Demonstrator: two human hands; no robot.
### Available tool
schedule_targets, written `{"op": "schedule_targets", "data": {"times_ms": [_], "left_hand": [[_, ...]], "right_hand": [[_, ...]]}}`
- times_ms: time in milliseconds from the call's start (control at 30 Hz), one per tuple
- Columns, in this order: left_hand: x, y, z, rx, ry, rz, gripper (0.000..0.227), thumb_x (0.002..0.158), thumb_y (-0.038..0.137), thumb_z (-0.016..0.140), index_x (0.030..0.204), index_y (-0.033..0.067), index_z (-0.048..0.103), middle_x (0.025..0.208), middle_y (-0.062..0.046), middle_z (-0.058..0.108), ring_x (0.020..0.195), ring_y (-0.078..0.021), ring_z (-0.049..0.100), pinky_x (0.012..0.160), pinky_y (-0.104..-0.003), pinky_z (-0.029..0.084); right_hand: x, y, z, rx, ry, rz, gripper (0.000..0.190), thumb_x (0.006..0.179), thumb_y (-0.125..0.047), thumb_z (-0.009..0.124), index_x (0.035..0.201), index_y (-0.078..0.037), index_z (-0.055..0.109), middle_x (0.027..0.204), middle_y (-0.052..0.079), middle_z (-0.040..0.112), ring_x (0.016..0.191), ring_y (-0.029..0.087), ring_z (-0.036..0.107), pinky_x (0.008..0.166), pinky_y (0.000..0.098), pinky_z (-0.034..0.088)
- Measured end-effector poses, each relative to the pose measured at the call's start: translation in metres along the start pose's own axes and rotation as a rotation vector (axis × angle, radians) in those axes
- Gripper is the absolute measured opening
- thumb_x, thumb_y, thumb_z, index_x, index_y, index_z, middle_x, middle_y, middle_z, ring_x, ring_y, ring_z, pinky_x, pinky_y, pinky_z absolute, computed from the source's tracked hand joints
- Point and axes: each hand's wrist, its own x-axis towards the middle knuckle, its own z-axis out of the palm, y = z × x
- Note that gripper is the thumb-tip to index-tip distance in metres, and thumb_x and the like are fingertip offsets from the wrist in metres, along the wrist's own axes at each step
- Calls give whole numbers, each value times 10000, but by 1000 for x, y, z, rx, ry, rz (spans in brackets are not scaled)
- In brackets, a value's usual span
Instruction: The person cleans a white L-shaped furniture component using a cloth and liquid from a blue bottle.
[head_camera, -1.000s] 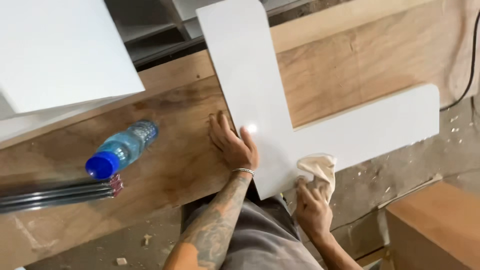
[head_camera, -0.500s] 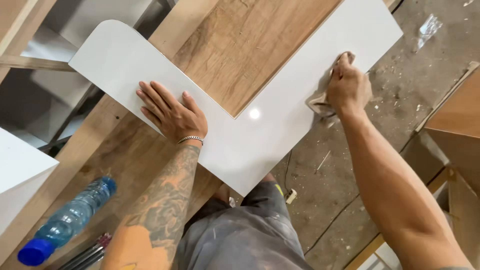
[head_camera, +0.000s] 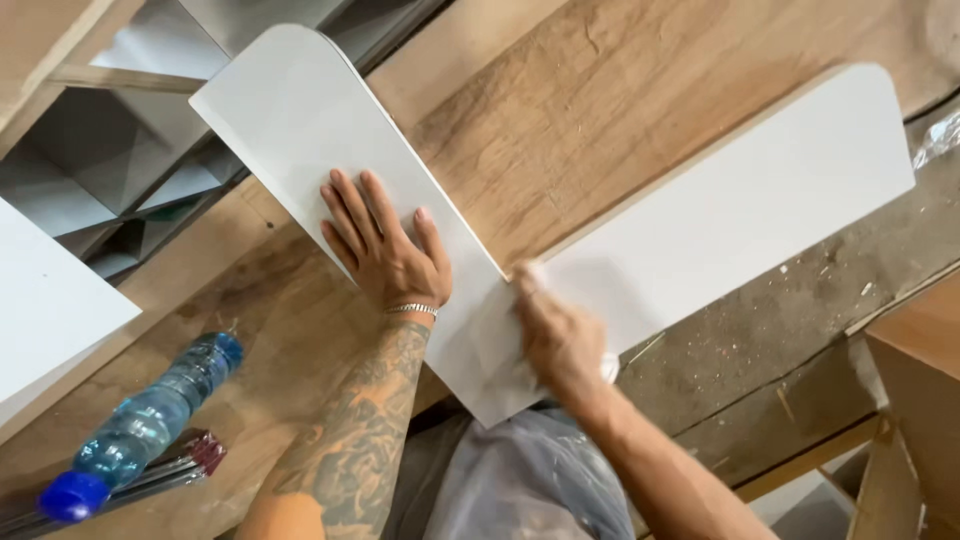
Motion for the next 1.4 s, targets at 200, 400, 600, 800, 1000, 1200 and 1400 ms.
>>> {"op": "schedule_targets", "data": {"times_ms": [200, 400, 600, 800, 1000, 1200, 1400], "left_hand": [[-2, -2, 1, 3, 38, 15, 771, 1131, 422, 565, 1758, -10, 449, 1868, -276, 295, 1753, -486, 203, 1392, -651, 125], [0, -3, -3, 6, 79, 55, 770, 1115, 416, 570, 1741, -22, 478, 1840, -299, 345, 1727, -521, 254, 1366, -652, 164], [4, -2, 2, 10, 128, 71, 768, 1091, 405, 591, 1719, -30, 510, 1825, -307, 373, 1718, -524, 290, 1367, -636, 179], [7, 10, -13, -33, 14, -5, 728, 1219, 455, 438, 1799, 21, 358, 1888, -273, 280, 1781, -503, 260, 1438, -700, 250], [4, -3, 2, 71, 105, 61, 739, 1125, 458, 493, 1704, 0, 519, 1819, -294, 399, 1707, -521, 328, 1350, -630, 221], [5, 0, 0, 68, 96, 58, 747, 1117, 462, 492, 1709, 7, 513, 1825, -298, 384, 1707, -526, 320, 1346, -646, 227], [6, 1, 2, 47, 127, 40, 756, 1097, 473, 496, 1702, 21, 524, 1821, -282, 412, 1708, -513, 337, 1351, -649, 215]], "right_hand": [[41, 61, -34, -213, -81, -30, 556, 1072, -381, 672, 1623, -450, 694, 829, 100, 795, 647, 457, 762, 613, 636, 632], [1, -2, -3, 26, -210, 58, 475, 1075, -467, 605, 1537, -540, 685, 880, 8, 850, 668, 425, 792, 652, 639, 632], [20, 9, -20, -82, -165, 65, 400, 1100, -392, 650, 1470, -495, 761, 891, -48, 849, 634, 353, 803, 599, 512, 664], [-7, -81, 22, 222, -240, 295, 477, 1119, -292, 650, 1588, -211, 662, 856, 38, 803, 669, 373, 725, 505, 555, 485], [72, -106, 16, 472, -258, 613, 307, 1079, -427, 673, 1335, -395, 840, 1009, 65, 890, 959, 404, 828, 795, 559, 659], [83, -88, 15, 604, -140, 251, 183, 1025, -264, 806, 1185, -282, 893, 1221, 81, 693, 926, 349, 792, 776, 474, 653], [82, -91, 35, 472, 79, 163, 253, 1036, -255, 861, 1275, -175, 873, 1032, 81, 795, 890, 354, 815, 754, 441, 656]]}}
